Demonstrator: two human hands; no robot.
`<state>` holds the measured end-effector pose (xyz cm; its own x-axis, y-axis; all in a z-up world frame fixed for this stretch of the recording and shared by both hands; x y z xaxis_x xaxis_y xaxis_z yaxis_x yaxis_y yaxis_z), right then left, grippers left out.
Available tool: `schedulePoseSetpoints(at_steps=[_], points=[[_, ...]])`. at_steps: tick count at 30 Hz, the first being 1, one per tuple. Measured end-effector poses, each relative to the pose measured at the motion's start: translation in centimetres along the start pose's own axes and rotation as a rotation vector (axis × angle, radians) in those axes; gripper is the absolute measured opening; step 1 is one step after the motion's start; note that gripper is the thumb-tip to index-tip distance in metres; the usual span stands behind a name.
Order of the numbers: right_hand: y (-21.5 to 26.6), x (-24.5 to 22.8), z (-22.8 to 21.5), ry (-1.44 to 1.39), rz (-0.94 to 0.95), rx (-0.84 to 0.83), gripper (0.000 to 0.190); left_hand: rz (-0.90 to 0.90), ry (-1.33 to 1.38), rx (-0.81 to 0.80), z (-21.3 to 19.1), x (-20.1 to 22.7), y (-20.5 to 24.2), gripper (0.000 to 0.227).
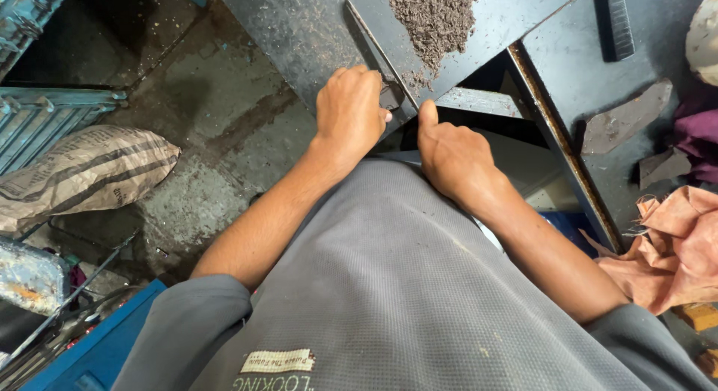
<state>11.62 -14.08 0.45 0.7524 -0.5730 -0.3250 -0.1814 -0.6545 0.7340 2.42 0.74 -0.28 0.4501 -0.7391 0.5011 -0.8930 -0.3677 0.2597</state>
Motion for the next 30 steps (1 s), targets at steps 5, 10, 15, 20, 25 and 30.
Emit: schedulePoseSetpoints(at_steps=[5, 10, 15, 20, 25, 30], points=[[-0.3, -0.3, 0.7, 0.076, -0.034, 0.090, 0.016, -0.016, -0.028, -0.009, 0.2, -0.1, -0.2, 0.035], [0.2, 0.0, -0.4, 0.096, 0.027, 0.037, 0.018, -0.015, -0.019, -0.008, 0.2, -0.2, -0.3, 0.036], [-0.9, -0.1, 0.0, 0.126, -0.015, 0.096, 0.021, -0.013, -0.014, 0.015, 0.1, -0.1, -0.3, 0.035], [-0.2, 0.5, -0.3, 0.087, 0.016, -0.002, 0.029, -0.017, 0.012, 0.005, 0.0, -0.1, -0.3, 0.035], [-1.2, 0.0, -0.2, 0.121, -0.009, 0.069, 0.020, -0.033, 0.020, 0.017, 0.1, 0.0, -0.2, 0.033], [-0.9, 0.1, -0.5, 0.114, 0.017, 0.030, 0.022, -0.024, 0.014, 0.026, 0.1, -0.1, -0.1, 0.034]])
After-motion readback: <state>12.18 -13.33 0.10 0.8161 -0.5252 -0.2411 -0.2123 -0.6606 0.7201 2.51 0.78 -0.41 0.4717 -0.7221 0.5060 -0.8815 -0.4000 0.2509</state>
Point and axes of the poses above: each hand's wrist, its own y-axis away from the middle knuckle, its own z-axis out of the palm, x = y × z, the point moved 2 cm from there along -y, towards the middle knuckle, and after that the axes turned 14 degrees about -x, right-handed, at the moved point
